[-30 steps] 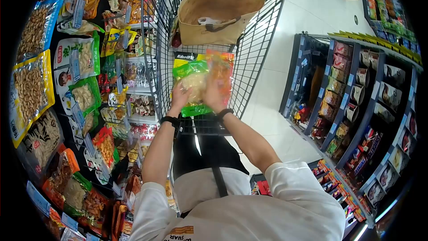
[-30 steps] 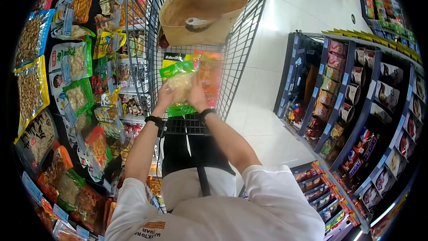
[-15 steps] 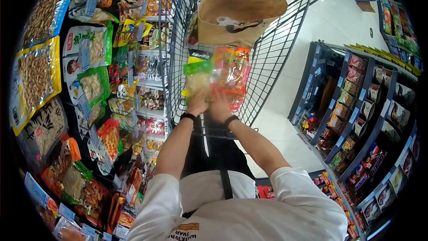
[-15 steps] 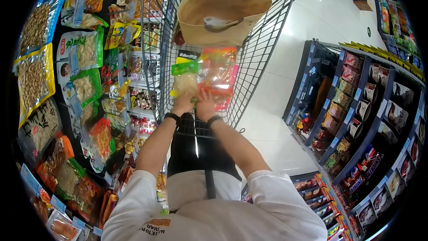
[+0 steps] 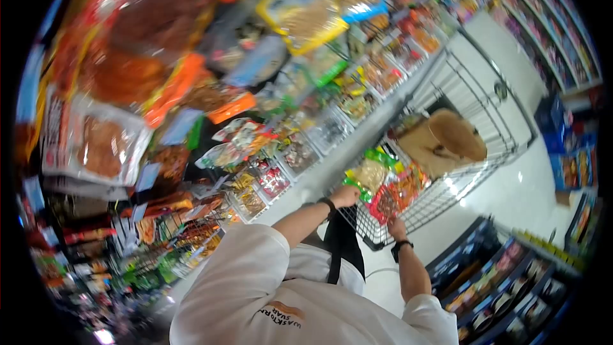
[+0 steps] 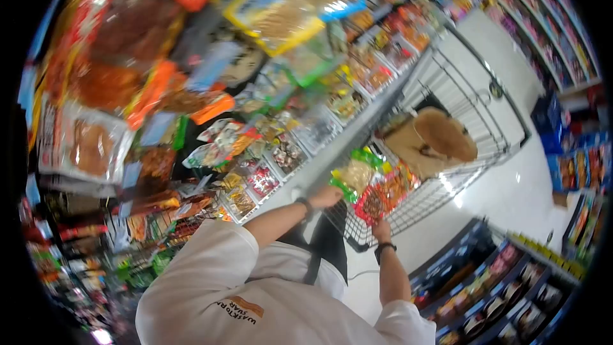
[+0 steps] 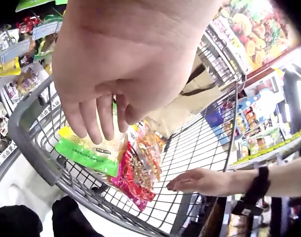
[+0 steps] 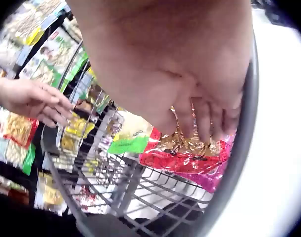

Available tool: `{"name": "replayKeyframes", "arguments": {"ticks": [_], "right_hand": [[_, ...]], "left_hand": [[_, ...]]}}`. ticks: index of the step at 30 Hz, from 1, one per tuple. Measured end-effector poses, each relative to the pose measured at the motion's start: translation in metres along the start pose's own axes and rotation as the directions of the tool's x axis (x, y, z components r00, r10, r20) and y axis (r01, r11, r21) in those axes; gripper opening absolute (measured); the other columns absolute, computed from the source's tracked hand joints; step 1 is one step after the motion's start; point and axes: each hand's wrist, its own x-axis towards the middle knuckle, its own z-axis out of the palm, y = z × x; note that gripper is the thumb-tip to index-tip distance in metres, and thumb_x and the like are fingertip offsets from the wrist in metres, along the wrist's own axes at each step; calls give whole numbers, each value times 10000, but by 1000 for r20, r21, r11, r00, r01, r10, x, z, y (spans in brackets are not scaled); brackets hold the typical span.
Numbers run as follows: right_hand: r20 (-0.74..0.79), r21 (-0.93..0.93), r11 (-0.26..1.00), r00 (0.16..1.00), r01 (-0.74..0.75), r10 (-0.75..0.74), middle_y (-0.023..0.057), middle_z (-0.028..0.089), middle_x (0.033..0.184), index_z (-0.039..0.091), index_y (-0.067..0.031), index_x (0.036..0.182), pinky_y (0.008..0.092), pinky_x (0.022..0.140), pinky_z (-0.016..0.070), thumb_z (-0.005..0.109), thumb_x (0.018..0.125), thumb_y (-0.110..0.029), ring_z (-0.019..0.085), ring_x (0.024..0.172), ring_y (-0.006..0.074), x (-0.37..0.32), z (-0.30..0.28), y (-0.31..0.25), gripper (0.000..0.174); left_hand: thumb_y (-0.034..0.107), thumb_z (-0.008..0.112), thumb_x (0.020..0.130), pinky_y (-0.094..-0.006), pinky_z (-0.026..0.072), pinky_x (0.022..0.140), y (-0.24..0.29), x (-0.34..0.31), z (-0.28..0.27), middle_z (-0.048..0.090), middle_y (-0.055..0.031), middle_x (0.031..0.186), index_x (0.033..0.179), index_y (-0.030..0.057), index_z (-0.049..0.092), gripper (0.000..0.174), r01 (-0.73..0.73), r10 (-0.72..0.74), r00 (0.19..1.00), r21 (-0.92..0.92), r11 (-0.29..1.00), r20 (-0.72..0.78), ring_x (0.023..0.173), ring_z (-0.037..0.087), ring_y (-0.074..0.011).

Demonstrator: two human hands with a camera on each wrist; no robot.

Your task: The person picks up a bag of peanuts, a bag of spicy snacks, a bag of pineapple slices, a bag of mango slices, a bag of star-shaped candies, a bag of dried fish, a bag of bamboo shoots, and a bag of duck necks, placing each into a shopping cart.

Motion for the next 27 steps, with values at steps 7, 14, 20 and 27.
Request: {"name": "replayKeyframes", "arguments": {"ticks": [7,14,20,27], "right_hand": [[82,-80,994,994,73,-67,132,673,1073,651,-133,1123,407,886,486,482,900,-345,622,1027,313,-14,-7,-20,351],[49,70,959,959,276,-279,141,685,1025,632,-27,1118,366,818,494,574,897,-257,647,940,241,-16,11,-154,325],[-146,222,777,808,589,-571,119,673,991,562,15,1194,329,795,498,531,951,-192,634,893,182,-24,6,-325,321],[-273,263,626,679,734,-682,139,639,1132,549,-12,1225,328,815,501,602,915,-169,633,986,216,-52,-43,-489,352]], "left_hand": [[168,538,880,-389,506,789,-14,-84,-54,690,-132,962,1021,94,693,222,-254,209,954,-213,943,-215,892,656,-293],[110,539,925,-297,497,839,-63,-207,-146,696,-58,1008,1111,64,653,223,-401,232,870,-351,846,-435,954,634,-132],[88,558,912,-289,493,824,-89,-287,-229,694,-83,995,1067,16,650,194,-415,68,798,-466,781,-599,947,644,-176],[71,590,894,-284,480,850,-103,-308,-291,672,-80,1003,1139,4,591,253,-593,-25,596,-461,660,-802,959,624,-153]]}}
